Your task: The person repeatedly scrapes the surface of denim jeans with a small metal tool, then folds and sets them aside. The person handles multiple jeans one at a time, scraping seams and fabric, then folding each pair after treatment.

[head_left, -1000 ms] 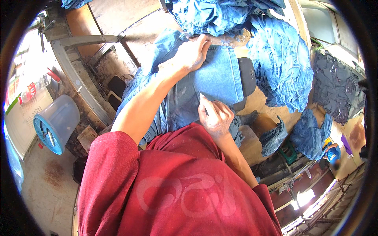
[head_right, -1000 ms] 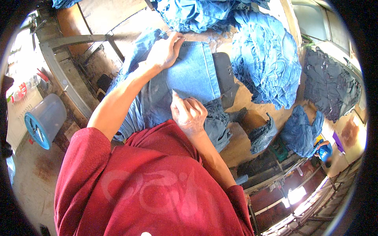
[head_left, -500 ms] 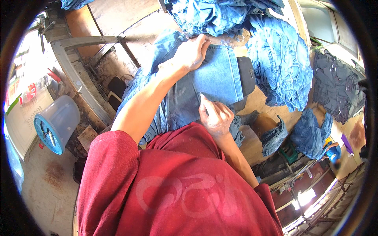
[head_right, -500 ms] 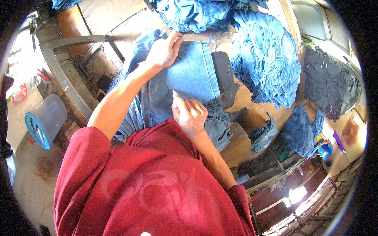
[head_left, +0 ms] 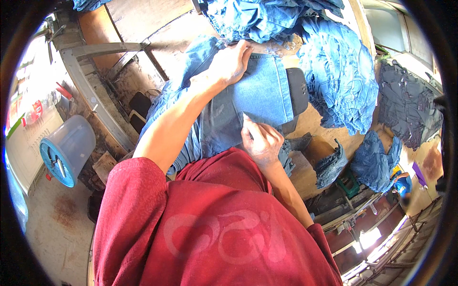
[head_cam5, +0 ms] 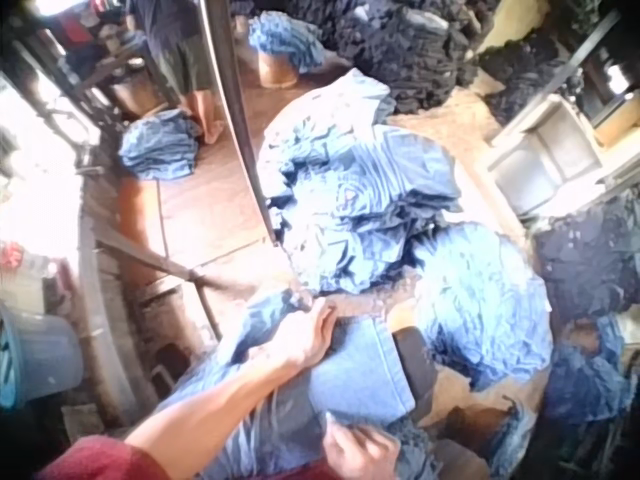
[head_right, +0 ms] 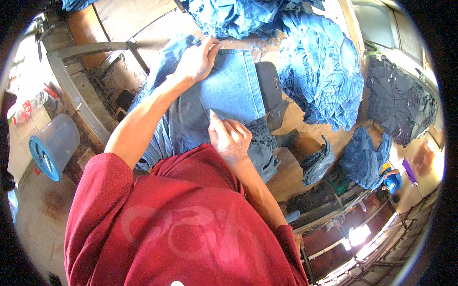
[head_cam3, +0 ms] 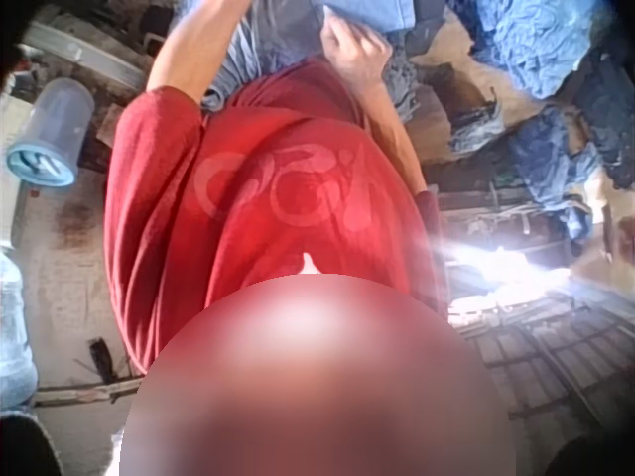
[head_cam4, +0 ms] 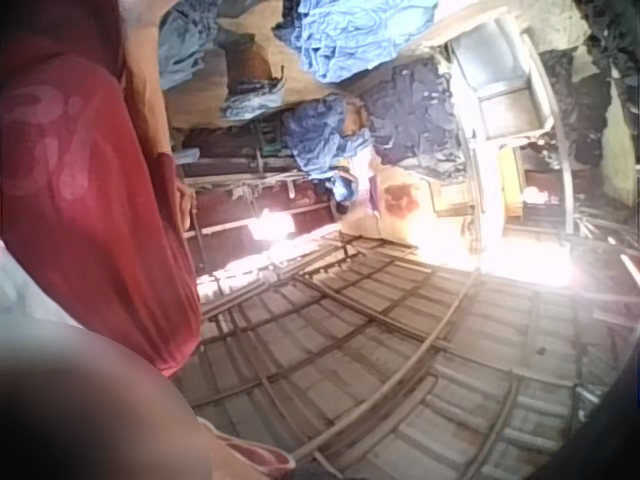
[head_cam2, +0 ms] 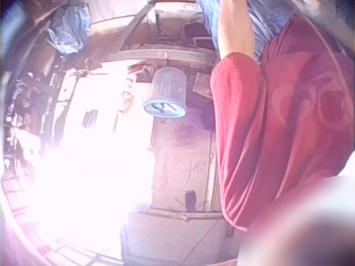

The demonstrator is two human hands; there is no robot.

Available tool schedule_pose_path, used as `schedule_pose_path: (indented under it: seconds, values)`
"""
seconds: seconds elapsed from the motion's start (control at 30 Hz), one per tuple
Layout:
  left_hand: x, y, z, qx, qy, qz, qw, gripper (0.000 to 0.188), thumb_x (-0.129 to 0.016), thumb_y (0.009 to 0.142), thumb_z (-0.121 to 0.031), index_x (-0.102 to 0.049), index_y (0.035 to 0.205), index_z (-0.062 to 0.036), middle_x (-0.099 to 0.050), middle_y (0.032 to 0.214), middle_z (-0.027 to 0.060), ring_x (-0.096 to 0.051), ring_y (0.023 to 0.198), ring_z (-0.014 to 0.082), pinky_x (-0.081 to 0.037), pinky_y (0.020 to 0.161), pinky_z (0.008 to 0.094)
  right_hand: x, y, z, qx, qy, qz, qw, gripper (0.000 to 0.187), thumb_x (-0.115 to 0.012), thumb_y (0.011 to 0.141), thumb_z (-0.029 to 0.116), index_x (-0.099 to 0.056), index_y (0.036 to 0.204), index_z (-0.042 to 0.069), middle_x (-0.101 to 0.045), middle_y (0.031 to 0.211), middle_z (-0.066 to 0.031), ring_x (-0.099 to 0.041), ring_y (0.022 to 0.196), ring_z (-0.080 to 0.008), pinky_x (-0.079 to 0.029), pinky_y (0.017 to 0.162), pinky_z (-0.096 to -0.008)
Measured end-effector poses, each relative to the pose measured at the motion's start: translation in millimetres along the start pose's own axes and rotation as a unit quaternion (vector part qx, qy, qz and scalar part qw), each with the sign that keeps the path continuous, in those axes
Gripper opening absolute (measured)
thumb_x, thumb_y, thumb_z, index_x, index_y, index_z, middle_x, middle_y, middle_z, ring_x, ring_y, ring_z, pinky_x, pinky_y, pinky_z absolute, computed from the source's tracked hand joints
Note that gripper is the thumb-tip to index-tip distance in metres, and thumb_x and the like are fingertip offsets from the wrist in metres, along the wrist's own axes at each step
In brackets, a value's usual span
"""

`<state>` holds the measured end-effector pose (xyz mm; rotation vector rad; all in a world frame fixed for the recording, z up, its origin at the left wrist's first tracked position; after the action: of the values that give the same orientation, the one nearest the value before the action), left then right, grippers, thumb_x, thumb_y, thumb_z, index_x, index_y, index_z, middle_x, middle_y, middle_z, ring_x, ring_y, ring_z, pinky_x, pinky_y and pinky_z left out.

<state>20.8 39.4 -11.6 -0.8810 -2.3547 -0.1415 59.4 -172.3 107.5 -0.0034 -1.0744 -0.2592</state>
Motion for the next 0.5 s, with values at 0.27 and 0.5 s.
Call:
schedule_pose_path:
  seconds: [0.27, 0.5]
  values:
    - [-1.0, 0.9, 0.0, 0.006, 0.007, 0.003, 1.000, 0.023, -0.058, 0.111, -0.026, -0.061, 0.124, -0.0072, -0.076, 0.089, 0.0241, -0.076, 0.080, 0.0439, -0.059, 0.073, 0.0510, 3.3, 1.6, -2.0, -0.010, 0.042, -0.035, 0.998, 0.017, -0.080, 0.082, 0.003, -0.075, 0.097, 0.008, -0.070, 0.071, -0.0051, -0.069, 0.060, -0.0225, -0.055, 0.057, -0.0346]
    - [-2.4, -0.7, 2.2, 0.023, 0.007, 0.015, 1.000, 0.024, -0.058, 0.111, -0.027, -0.061, 0.124, -0.0080, -0.076, 0.089, 0.0241, -0.075, 0.080, 0.0443, -0.059, 0.074, 0.0517, 5.5, 0.8, 2.6, 0.004, 0.015, -0.026, 1.000, 0.014, -0.081, 0.083, 0.001, -0.076, 0.095, 0.006, -0.073, 0.073, -0.0074, -0.070, 0.059, -0.0234, -0.055, 0.057, -0.0337]
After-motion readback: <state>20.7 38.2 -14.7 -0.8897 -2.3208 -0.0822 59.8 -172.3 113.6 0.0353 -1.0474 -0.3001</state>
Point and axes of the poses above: each hand's wrist, its own y-axis towards the middle knuckle, its own x-axis out of the back of the hand, z = x × y, the point moved 5 cm from there along y, towards the middle knuckle
